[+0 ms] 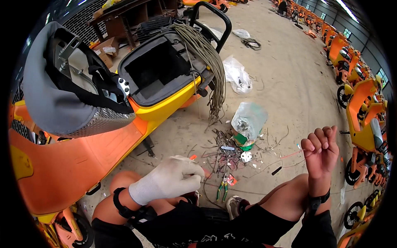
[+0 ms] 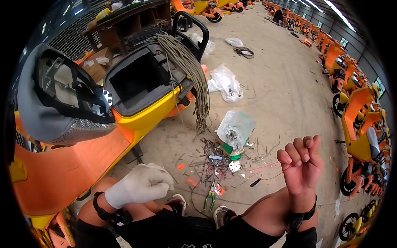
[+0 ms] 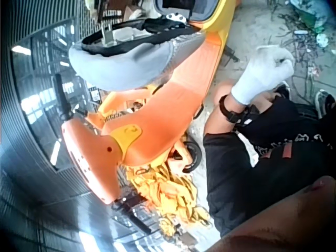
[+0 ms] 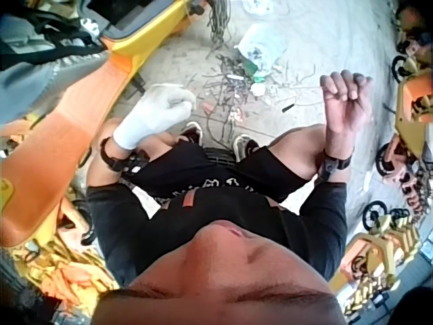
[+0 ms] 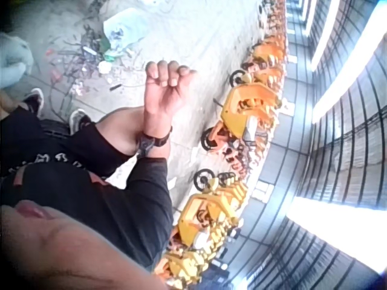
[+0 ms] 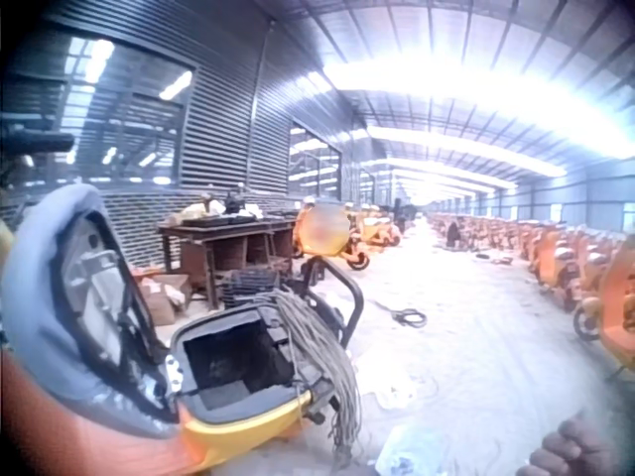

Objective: The person strips insulation from multiple electrical wires using pliers and twists the bare ends together by hand while sitting in a large assembly bay filled with electric scooters.

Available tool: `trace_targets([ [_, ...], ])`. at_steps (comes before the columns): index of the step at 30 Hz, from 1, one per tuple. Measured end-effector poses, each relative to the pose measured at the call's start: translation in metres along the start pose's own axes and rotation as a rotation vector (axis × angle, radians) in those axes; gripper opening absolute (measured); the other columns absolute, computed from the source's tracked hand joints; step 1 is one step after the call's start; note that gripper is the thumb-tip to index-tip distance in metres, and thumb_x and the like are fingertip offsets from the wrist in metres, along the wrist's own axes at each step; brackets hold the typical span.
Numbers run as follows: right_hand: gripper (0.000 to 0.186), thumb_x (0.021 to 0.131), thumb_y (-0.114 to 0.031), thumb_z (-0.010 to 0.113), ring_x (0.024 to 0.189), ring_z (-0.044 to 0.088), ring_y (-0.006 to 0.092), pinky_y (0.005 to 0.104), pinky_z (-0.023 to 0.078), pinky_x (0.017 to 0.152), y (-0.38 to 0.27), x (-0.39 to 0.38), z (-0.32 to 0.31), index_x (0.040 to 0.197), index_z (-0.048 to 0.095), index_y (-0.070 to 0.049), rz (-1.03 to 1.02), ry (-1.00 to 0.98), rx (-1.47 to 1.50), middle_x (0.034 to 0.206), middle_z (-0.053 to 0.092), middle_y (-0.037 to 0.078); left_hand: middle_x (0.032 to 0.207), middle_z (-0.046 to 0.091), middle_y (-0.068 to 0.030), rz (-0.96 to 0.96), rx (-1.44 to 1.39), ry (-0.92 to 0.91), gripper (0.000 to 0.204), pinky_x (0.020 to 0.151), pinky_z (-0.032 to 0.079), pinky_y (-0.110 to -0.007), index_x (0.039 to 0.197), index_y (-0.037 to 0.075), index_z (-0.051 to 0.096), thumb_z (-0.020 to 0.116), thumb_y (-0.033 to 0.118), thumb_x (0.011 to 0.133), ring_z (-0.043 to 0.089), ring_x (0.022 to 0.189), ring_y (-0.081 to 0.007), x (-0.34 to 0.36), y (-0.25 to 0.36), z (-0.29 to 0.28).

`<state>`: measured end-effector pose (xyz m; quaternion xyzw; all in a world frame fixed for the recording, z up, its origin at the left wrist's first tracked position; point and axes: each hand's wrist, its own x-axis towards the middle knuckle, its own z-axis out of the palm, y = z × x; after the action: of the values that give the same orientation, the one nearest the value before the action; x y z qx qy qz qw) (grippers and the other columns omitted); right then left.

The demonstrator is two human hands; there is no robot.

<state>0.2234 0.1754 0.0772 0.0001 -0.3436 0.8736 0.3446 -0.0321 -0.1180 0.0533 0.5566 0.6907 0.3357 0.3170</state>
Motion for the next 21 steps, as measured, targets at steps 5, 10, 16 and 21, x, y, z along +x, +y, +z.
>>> trace_targets([
  [5, 0.034, 0.108, -0.033, 0.042, 0.058, 0.030, 0.0097, 0.0283, 0.029, 0.063, 0.002, 0.001, -0.004, 0.097, 0.065, -0.010, 0.018, -0.010, 0.005, 0.066, 0.040, -0.004, 0.084, 0.068, -0.0108, 0.016, 0.011, 0.017, 0.016, 0.078, 0.052, -0.037, 0.091, 0.003, 0.068, 0.059, 0.013, 0.081, 0.064, 0.083, -0.0295, -0.003, 0.001, -0.001],
  [10, 0.034, 0.108, -0.035, 0.042, 0.059, 0.034, 0.0091, 0.0291, 0.034, 0.067, 0.008, 0.005, -0.002, 0.095, 0.064, -0.012, -0.001, 0.002, 0.002, 0.067, 0.042, -0.005, 0.088, 0.070, -0.0102, -0.153, -0.041, -0.056, 0.018, 0.080, 0.051, -0.033, 0.094, 0.004, 0.069, 0.059, 0.014, 0.085, 0.066, 0.086, -0.0234, 0.006, 0.012, -0.010],
  [16, 0.035, 0.107, -0.037, 0.043, 0.083, 0.052, 0.0151, 0.0403, 0.046, 0.091, 0.006, 0.011, -0.005, 0.095, 0.065, -0.014, -0.055, -0.103, -0.116, 0.089, 0.056, -0.002, 0.097, 0.070, -0.0083, -0.206, -0.318, -0.054, 0.021, 0.084, 0.051, -0.030, 0.104, 0.001, 0.066, 0.055, 0.016, 0.095, 0.066, 0.092, -0.0163, 0.004, 0.005, -0.010],
  [21, 0.034, 0.106, -0.038, 0.046, 0.129, 0.050, 0.0310, 0.0531, 0.040, 0.110, 0.005, 0.018, -0.013, 0.093, 0.064, -0.013, -0.016, -0.146, -0.370, 0.135, 0.056, 0.009, 0.096, 0.069, -0.0069, -0.144, -0.470, -0.105, 0.021, 0.083, 0.051, -0.030, 0.109, 0.000, 0.064, 0.055, 0.015, 0.097, 0.065, 0.091, -0.0137, 0.004, 0.003, -0.012],
])
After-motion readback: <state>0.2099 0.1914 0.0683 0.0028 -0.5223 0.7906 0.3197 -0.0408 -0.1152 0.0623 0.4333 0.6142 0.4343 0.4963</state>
